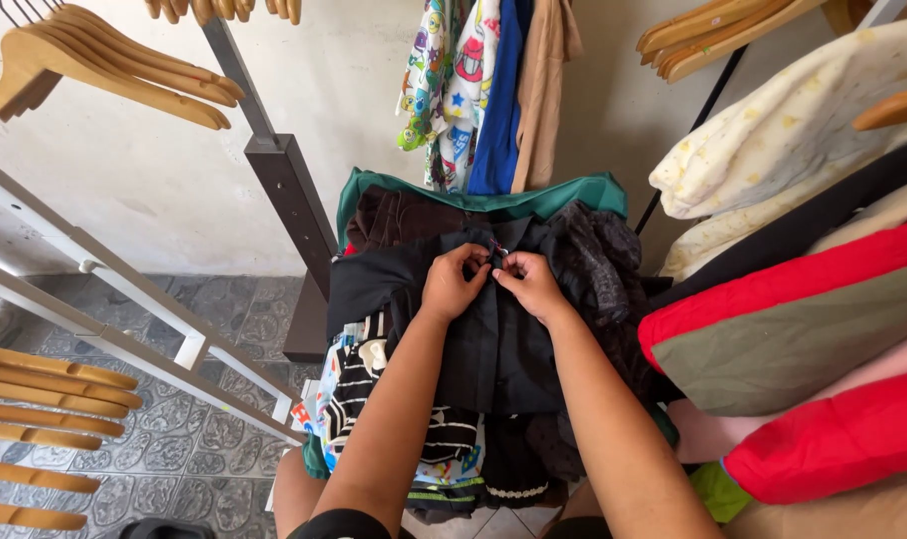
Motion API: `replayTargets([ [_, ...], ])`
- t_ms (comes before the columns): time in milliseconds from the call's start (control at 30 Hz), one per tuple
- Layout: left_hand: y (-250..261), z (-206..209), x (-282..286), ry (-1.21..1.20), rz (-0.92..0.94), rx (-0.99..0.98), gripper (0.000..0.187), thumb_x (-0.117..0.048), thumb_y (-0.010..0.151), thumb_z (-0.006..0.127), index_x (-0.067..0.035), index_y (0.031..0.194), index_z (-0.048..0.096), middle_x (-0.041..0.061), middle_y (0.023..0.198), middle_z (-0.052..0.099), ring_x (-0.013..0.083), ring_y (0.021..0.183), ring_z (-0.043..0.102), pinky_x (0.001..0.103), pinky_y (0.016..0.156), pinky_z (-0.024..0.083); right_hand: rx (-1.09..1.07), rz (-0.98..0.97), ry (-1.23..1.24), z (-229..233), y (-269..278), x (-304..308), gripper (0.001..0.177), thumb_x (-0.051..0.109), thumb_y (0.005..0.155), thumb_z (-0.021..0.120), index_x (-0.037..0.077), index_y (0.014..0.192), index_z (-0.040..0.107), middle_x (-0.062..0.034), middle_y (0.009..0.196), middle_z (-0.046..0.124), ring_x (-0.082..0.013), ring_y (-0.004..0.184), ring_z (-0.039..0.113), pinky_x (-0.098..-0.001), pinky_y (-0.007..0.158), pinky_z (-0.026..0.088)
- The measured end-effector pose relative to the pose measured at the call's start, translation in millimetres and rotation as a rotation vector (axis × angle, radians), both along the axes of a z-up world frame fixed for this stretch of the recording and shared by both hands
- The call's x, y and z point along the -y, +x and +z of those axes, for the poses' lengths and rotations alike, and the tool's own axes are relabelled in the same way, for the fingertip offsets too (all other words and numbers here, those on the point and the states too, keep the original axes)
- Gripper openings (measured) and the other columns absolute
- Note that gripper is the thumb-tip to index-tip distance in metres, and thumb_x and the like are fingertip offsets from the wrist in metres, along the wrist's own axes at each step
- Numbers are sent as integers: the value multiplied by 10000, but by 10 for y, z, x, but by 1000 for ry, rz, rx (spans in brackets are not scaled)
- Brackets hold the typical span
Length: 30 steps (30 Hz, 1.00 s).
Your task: The person is buttoning a black shirt while sitting on the floor in a clothing store.
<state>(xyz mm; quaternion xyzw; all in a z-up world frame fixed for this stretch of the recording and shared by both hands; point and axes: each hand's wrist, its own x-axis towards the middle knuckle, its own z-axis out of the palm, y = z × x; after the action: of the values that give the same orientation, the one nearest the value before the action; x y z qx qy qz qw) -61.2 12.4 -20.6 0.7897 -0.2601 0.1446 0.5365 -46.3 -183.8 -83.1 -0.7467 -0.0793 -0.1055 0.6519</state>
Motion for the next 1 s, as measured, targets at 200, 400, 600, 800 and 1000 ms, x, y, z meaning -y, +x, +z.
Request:
replayTargets([
  [200,15,-13,-36,-39,-23,-26,213,-63,849,755,-74,1059,726,103,876,763,244,777,731,344,655,537,-32,4,14,238,-216,-79,104,126,848,782,93,874,687,14,716,640,-57,680,602,-186,495,527],
  [400,28,10,-67,-79,-93,-66,251,-55,813,785,-64,1053,715,101,870,765,218,740,716,313,655,524,-13,33,29,216,-223,-60,104,111,844,785,83,883,693,13,713,633,-60,678,602,-183,501,523],
  [600,-33,1,-88,-59,-76,-129,262,-73,791,778,-68,1015,642,91,869,751,221,674,647,355,629,500,25,13,-3,97,-151,-58,111,87,835,792,70,867,688,4,692,629,-53,653,596,-166,489,511],
  [800,-46,36,-61,-19,-42,-154,223,-74,819,743,-79,984,593,96,890,754,245,650,629,377,622,481,52,-14,-25,14,-82,1,115,33,810,777,54,820,664,-7,643,601,-54,605,578,-166,461,510],
  [1000,-36,58,-64,0,-65,-118,266,-63,833,750,-95,1065,624,77,932,765,232,741,693,352,659,521,44,-11,2,240,-255,-94,97,39,825,767,54,828,671,-13,658,605,-60,616,581,-176,465,524],
])
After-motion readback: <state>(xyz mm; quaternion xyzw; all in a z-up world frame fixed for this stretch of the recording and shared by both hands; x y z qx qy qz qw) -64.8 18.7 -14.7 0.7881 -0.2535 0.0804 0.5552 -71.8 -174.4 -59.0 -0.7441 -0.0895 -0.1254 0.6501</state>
